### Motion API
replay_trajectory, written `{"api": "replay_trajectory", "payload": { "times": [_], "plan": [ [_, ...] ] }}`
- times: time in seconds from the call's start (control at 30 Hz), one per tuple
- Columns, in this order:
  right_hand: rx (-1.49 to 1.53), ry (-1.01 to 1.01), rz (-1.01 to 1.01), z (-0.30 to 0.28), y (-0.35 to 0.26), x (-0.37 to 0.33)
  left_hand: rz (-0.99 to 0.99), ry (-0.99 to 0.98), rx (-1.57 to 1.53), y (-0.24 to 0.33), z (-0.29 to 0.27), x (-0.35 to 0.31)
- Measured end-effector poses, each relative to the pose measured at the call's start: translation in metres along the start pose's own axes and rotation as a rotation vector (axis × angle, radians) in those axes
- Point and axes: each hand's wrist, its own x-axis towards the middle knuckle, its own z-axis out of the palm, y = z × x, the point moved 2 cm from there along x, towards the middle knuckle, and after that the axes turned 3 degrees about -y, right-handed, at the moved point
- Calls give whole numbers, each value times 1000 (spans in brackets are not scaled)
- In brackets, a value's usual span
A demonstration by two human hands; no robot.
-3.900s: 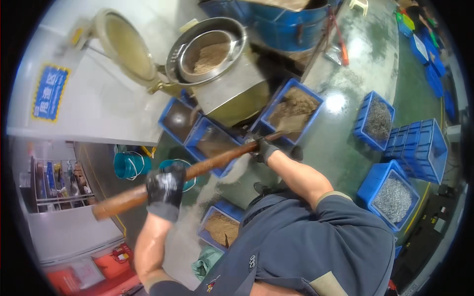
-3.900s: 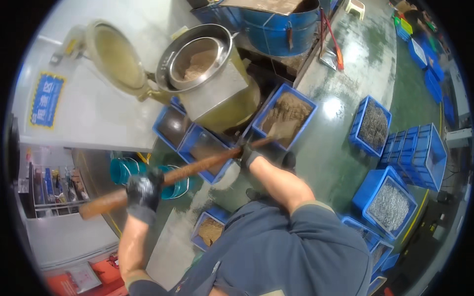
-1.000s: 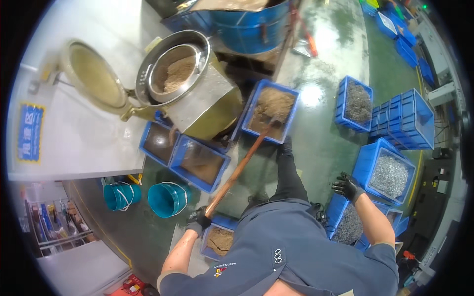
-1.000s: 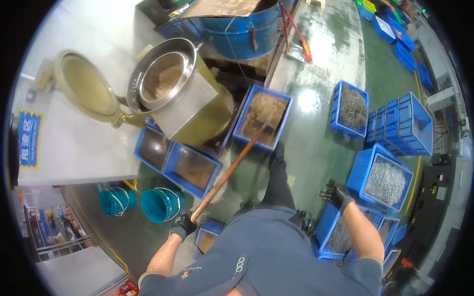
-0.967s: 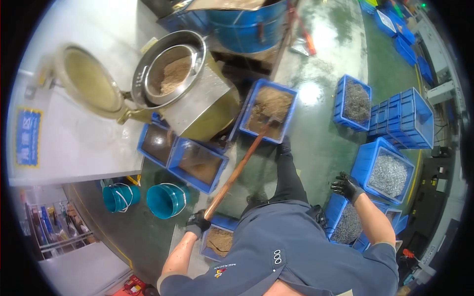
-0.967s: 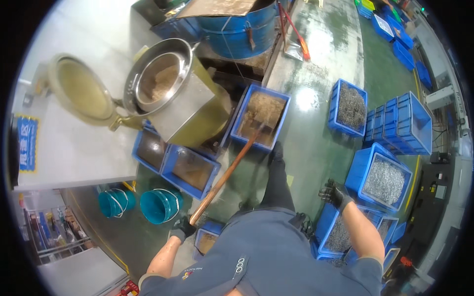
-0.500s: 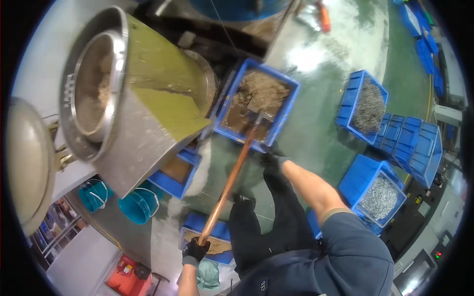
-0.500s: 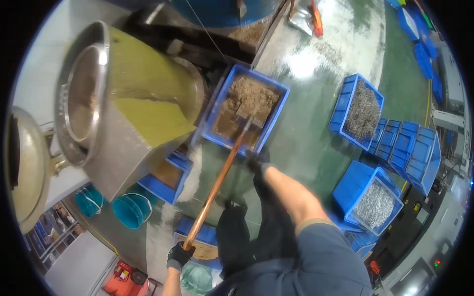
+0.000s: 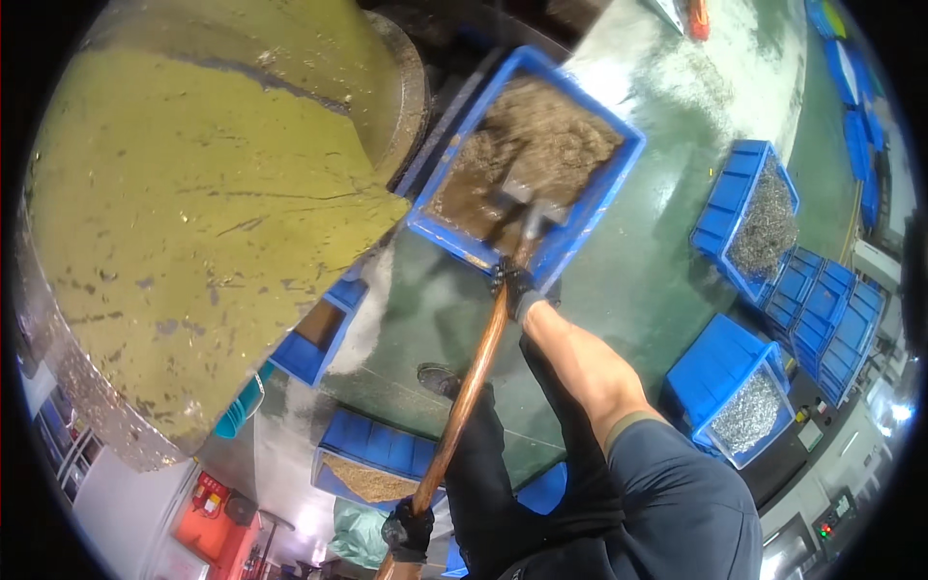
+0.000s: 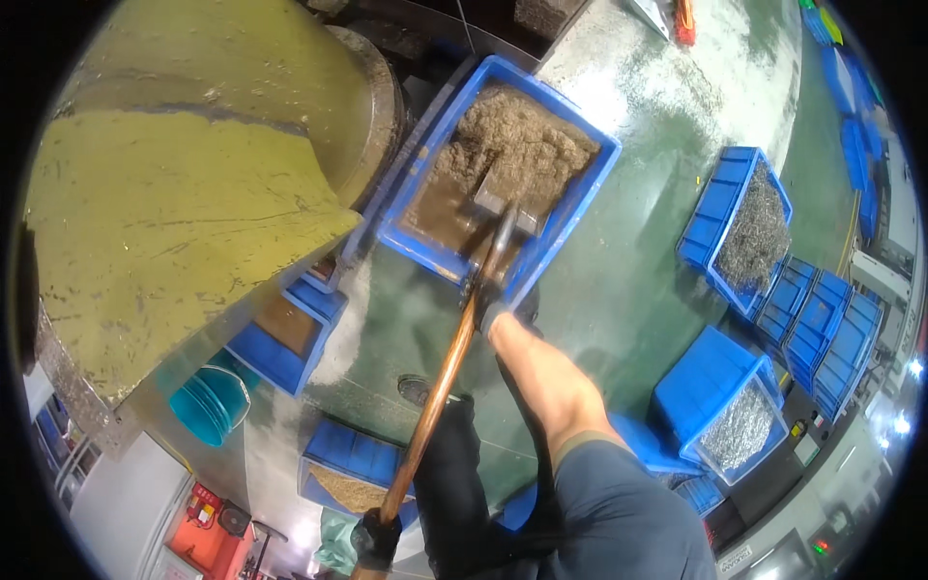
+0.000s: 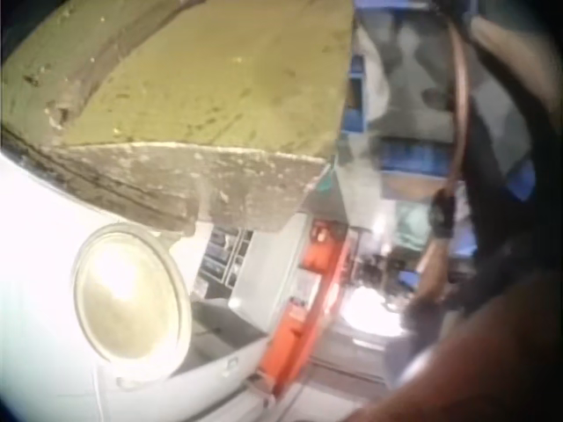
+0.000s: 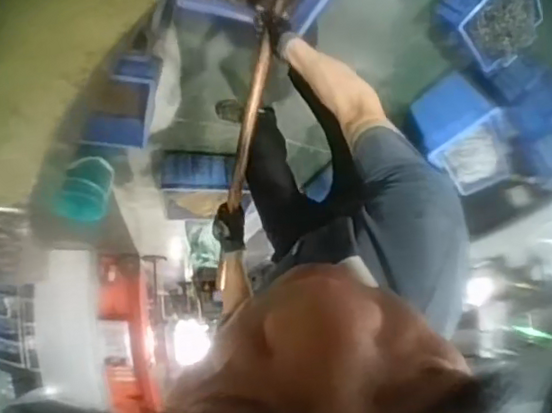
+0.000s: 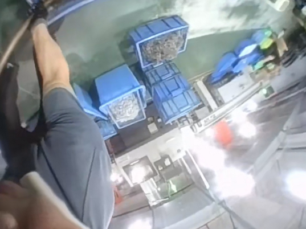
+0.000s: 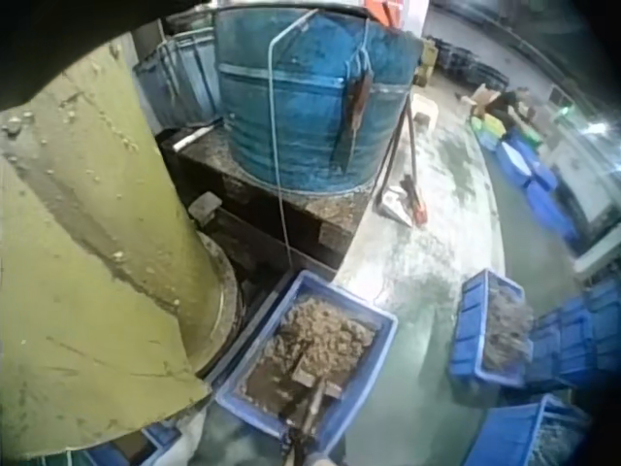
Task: Transferring bulk organic material from plastic bins into a processing machine using a long-handled wooden spade.
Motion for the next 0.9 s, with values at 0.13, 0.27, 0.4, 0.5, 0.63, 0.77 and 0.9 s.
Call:
{"api": "replay_trajectory", "payload": {
  "times": [0.13,0.27,0.4,0.5,0.63,0.77,0.9],
  "plan": [
    [81,34,59,1,30,-19,-2,-85,-23,-70,32,-9],
    [53,106,40,14,45,-39,-30,-219,-127,-100,33,4],
    [20,191,-37,3,38,-47,38,-212,-115,-95,44,14],
    [-93,213,-95,17,57,-62,11,-217,-120,-120,57,1],
    [-8,108,-82,-1,36,-51,72,-201,-97,-102,78,19],
    [17,59,-47,15,59,-71,-23,-162,-80,-141,97,-8],
    [-43,89,-129,16,47,-84,87,-79,-74,-125,81,-5]
  ]
}}
